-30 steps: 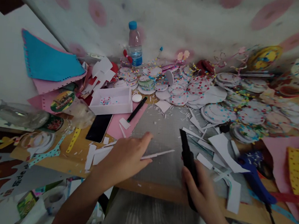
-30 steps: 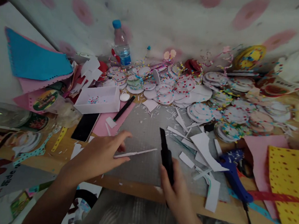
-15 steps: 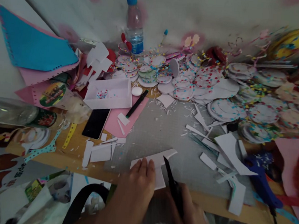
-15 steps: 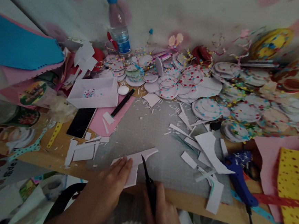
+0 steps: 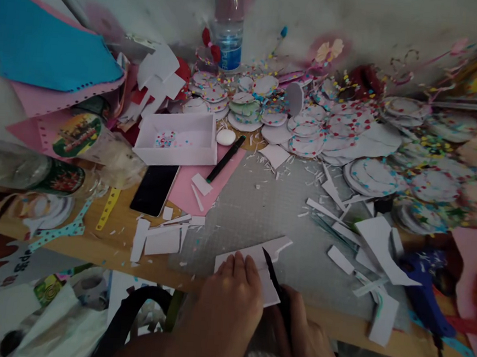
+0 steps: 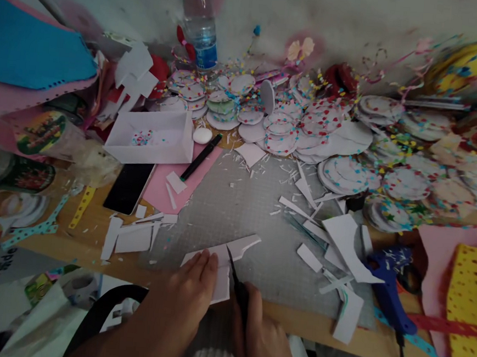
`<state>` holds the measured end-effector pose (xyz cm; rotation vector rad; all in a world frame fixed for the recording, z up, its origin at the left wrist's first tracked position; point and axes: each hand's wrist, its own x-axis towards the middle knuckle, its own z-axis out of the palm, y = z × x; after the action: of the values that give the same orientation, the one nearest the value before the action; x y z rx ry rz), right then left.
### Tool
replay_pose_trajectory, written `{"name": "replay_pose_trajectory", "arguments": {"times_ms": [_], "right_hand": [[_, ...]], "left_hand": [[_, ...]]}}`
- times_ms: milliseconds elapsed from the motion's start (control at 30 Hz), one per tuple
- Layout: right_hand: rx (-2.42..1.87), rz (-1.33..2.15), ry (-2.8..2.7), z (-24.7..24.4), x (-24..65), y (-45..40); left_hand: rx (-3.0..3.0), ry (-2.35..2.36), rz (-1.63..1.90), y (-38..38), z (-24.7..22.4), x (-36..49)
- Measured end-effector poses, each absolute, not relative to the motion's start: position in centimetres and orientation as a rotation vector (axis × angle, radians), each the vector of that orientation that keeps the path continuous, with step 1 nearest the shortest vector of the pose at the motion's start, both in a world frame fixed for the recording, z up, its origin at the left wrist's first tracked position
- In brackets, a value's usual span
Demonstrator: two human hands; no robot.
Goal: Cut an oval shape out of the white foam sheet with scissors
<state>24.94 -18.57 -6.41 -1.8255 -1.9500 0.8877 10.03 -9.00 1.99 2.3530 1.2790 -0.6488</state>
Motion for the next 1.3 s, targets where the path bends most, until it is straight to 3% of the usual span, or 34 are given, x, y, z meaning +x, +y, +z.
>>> {"name": "replay_pose_trajectory", "arguments": {"times_ms": [233,867,1067,1300], "right_hand": [[-2.024,0.557,-2.177,-6.8,24.3,-18.7],[-2.165,0.634,-2.163,-7.1,23.7,-18.7],[-1.902,0.779,-2.122,-6.1,24.6,-16.9],[-1.745,0.907,-2.052,-4.1,26.7,-14.9]], "left_hand": [[2.393,1.324,-0.591,-9.0,1.5,10.0],[2.288,1.373,-0.552,-8.8,1.4,10.3],[2.142,1.328,-0.638,-7.6,3.0,9.9],[1.914,1.296,-0.094,-5.4,4.1,6.6]]}}
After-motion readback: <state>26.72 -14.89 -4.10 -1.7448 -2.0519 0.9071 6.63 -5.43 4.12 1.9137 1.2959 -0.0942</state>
